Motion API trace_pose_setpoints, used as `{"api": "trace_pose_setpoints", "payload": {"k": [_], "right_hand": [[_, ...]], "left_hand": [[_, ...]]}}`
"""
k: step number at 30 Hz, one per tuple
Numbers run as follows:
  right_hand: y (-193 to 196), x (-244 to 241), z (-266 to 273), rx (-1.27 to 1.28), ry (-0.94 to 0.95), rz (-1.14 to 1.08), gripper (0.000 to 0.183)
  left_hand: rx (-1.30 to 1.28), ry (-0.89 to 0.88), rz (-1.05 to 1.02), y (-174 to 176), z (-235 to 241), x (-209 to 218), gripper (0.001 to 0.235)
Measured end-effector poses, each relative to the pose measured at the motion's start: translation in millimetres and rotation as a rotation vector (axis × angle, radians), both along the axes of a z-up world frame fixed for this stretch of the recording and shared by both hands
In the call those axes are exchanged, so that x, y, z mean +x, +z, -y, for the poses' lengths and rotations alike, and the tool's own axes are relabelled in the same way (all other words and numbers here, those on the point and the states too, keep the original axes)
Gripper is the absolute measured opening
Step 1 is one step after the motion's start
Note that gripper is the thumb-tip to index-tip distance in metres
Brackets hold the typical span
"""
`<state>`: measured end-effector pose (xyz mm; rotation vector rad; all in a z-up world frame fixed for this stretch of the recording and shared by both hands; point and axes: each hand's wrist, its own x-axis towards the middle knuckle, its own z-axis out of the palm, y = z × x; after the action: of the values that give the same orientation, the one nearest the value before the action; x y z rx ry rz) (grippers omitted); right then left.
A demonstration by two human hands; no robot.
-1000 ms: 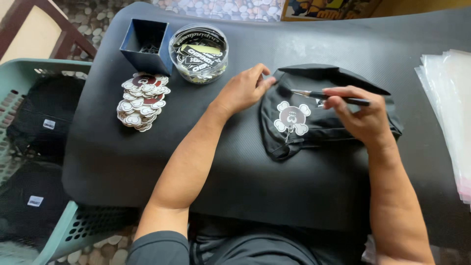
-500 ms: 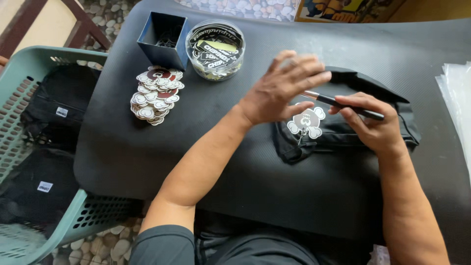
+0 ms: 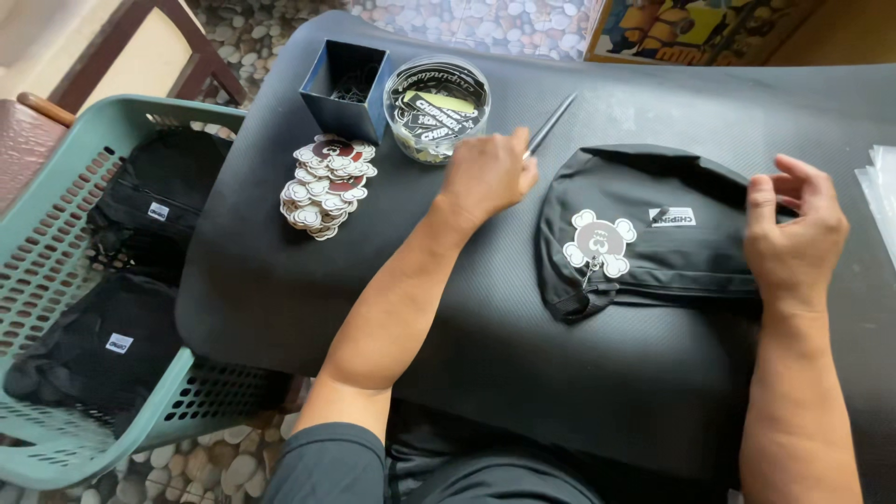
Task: The person attaches a decorative bear-shaped tag to a black bag using a small metal clasp. They then use a brush to dust the bag's surface before placing it into a clear plastic zip-lock bag and sealing it.
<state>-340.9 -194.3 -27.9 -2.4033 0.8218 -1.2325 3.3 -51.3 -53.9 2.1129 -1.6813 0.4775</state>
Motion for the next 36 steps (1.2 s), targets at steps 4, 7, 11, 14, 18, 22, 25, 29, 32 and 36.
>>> {"api": "trace_pose_setpoints", "payload": {"k": [4, 7, 11, 14, 18, 22, 25, 29, 32, 36], "right_hand": [[-33, -23, 40, -0.194, -0.205, -0.222, 0.033], [-41, -28, 48, -0.163, -0.276, -0.34, 0.042], [-28, -21, 38, 0.037, -0.353, -0.455, 0.056], [-27, -23, 37, 0.127, -0.364, -0.503, 0.055], [-38, -35, 44, 0.079, -0.361, -0.486, 0.041], [-43, -45, 53, 0.053, -0.412, -0.498, 0.031], [-46, -49, 57, 0.074, -0.444, -0.537, 0.03], [-35, -47, 52, 0.192, -0.464, -0.615, 0.033], [-32, -46, 51, 0.223, -0.473, -0.65, 0.035], [-20, -41, 43, 0.273, -0.476, -0.667, 0.044]], "left_hand": [[0.206, 0.084, -0.063, -11, -2, 11, 0.03], [0.272, 0.109, -0.1, -4, -9, 7, 0.024], [0.36, 0.143, 0.035, 16, -38, -6, 0.039], [0.39, 0.137, 0.175, 23, -68, -7, 0.027], [0.463, 0.146, 0.212, 21, -101, 1, 0.014], [0.441, 0.227, 0.294, 9, -118, 4, 0.026], [0.401, 0.256, 0.324, 10, -125, -1, 0.027], [0.318, 0.25, 0.397, 26, -127, -15, 0.039], [0.193, 0.184, 0.403, 45, -123, -27, 0.046], [0.176, 0.107, 0.36, 46, -114, -53, 0.041]]}}
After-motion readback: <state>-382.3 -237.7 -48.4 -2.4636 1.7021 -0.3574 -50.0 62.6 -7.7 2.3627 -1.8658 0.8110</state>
